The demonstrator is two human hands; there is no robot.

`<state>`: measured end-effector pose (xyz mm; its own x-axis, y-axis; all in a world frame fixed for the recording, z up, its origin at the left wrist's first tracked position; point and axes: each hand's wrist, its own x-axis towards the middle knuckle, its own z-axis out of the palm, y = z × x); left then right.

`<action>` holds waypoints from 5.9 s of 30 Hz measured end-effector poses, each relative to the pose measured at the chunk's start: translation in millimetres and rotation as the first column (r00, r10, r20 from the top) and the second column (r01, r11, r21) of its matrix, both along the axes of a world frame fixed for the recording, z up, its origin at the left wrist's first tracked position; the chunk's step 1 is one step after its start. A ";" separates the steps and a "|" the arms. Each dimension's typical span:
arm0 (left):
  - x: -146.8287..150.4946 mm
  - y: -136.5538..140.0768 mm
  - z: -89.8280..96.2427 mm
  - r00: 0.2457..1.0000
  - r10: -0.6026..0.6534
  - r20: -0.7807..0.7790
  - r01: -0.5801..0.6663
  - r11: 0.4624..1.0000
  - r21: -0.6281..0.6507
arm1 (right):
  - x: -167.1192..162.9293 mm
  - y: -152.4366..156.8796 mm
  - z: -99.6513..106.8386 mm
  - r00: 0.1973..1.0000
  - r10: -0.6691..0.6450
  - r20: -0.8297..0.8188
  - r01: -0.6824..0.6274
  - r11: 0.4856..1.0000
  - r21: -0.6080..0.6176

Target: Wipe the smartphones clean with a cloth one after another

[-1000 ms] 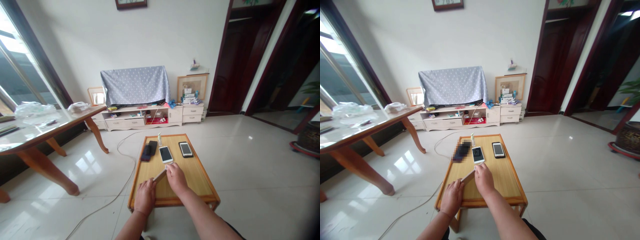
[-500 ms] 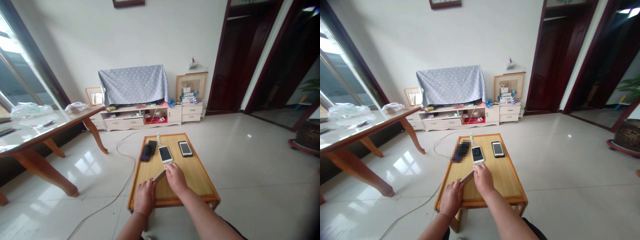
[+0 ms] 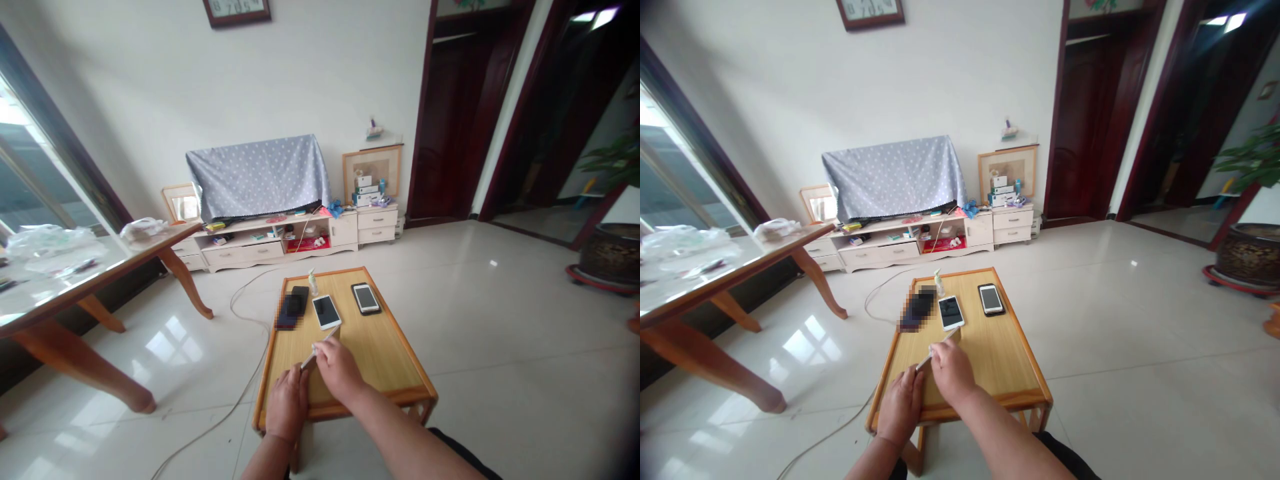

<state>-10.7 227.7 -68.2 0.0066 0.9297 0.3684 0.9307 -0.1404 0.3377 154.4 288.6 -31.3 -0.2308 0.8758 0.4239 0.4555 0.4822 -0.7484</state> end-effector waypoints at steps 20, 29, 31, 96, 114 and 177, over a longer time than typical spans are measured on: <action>20.6 -1.8 37.3 0.928 0.044 0.370 -0.030 0.999 -0.044 | 41.5 42.5 5.2 0.917 -0.155 -0.367 0.113 0.985 -0.133; 43.2 -0.4 52.7 0.558 0.020 0.830 0.053 0.997 -0.059 | 73.0 53.9 10.6 0.749 -0.254 -0.612 -0.043 0.903 -0.427; 48.2 -0.5 54.5 0.431 0.068 0.900 0.006 0.997 -0.078 | 73.3 49.7 12.6 0.708 -0.267 -0.653 -0.096 0.880 -0.465; 98.1 5.3 99.1 0.873 -0.147 0.465 0.089 0.985 0.145 | 73.5 -4.4 71.5 0.736 -0.007 -0.677 -0.209 0.949 -0.238; 93.5 5.2 86.1 0.820 -0.134 0.556 0.059 0.987 0.150 | 73.4 -3.5 68.2 0.817 -0.064 -0.573 -0.126 0.950 -0.286; 46.0 -1.9 79.8 0.174 0.168 0.970 0.264 0.941 -0.210 | 82.0 20.3 20.3 0.783 -0.149 -0.605 -0.288 0.774 -0.564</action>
